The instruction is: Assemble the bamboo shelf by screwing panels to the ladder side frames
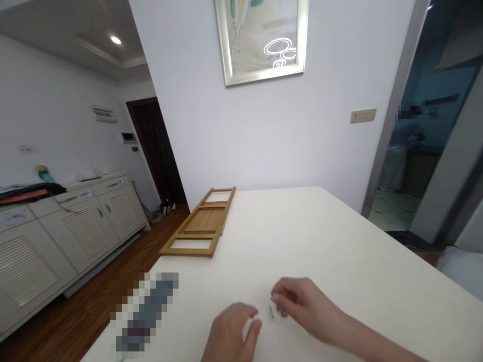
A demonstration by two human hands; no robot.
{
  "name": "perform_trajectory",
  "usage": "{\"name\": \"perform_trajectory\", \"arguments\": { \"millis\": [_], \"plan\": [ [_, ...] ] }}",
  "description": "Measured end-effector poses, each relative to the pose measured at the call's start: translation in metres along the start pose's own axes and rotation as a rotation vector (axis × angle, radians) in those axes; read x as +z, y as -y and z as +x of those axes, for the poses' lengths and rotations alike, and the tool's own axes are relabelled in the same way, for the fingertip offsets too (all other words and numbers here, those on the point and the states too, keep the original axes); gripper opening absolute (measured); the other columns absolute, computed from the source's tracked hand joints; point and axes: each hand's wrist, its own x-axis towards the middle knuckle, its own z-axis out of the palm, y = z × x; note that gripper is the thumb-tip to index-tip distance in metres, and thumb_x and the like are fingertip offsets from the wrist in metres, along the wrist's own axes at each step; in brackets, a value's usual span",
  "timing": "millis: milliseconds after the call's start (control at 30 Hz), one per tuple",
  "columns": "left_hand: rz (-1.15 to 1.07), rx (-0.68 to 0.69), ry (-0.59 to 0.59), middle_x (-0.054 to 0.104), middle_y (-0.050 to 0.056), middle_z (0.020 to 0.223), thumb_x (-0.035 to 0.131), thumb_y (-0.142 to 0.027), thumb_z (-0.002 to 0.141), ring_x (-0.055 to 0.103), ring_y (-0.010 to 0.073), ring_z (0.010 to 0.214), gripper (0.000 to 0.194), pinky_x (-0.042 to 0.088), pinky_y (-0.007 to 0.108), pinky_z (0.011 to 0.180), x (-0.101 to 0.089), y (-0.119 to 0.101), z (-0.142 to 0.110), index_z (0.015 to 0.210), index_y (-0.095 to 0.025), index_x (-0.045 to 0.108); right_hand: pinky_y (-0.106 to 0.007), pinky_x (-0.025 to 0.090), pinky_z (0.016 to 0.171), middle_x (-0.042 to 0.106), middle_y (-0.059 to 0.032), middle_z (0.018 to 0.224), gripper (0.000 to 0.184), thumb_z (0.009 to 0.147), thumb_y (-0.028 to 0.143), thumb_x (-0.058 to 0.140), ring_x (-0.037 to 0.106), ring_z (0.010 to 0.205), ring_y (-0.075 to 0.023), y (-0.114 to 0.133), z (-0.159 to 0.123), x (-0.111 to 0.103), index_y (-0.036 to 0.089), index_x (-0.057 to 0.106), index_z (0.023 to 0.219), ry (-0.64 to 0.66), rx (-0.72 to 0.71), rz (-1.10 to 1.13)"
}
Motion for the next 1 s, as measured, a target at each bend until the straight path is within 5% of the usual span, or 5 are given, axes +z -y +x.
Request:
{"name": "perform_trajectory", "arguments": {
  "millis": [200,300,467,800,1000],
  "plan": [
    [0.629,-0.152,-0.366,0.066,0.012,0.117,0.045,-0.019,0.094,0.059,0.0235,0.112,0.032,0.046,0.040,0.099,-0.041,0.061,0.102,0.122,-0.014,0.059,-0.022,0.045,0.056,0.069,-0.0024,0.073,0.012,0.082,0.025,0.060,0.064,0.060,-0.0125,-0.037,0.111,0.002,0.016,0.067,0.079,-0.099,0.187,0.237],
    [0.718,-0.258,-0.415,0.058,0.021,0.130,0.050,-0.025,0.091,0.050,0.0317,0.125,0.043,0.035,0.048,0.106,-0.058,0.090,0.120,0.130,-0.005,0.052,-0.022,0.046,0.056,0.070,-0.0037,0.078,0.014,0.084,0.028,0.060,0.065,0.061,-0.0118,-0.067,0.112,-0.009,0.016,0.065,0.080,-0.138,0.243,0.281],
    [0.797,-0.384,-0.353,0.069,0.024,0.095,0.050,-0.038,0.091,0.061,0.0365,0.101,0.043,0.037,0.049,0.093,-0.061,0.119,0.130,0.099,0.000,0.068,-0.021,0.046,0.054,0.070,-0.0043,0.078,0.018,0.085,0.032,0.060,0.064,0.059,-0.0108,-0.105,0.095,-0.028,0.016,0.064,0.080,-0.199,0.325,0.349],
    [0.866,-0.280,-0.321,0.070,0.014,0.087,0.038,-0.031,0.098,0.061,0.0289,0.089,0.039,0.036,0.041,0.084,-0.044,0.114,0.135,0.090,-0.010,0.070,-0.020,0.043,0.051,0.069,-0.0017,0.071,0.016,0.081,0.030,0.066,0.061,0.053,-0.0092,-0.118,0.101,-0.025,0.015,0.065,0.078,-0.200,0.329,0.459],
    [0.995,0.031,-0.486,0.062,0.009,0.074,0.042,-0.028,0.100,0.057,0.0245,0.076,0.033,0.039,0.040,0.080,-0.020,0.092,0.139,0.077,-0.015,0.063,-0.020,0.041,0.048,0.068,-0.0021,0.071,0.012,0.085,0.024,0.063,0.060,0.050,-0.0087,-0.100,0.121,-0.010,0.014,0.062,0.078,-0.180,0.318,0.583]
  ]
}}
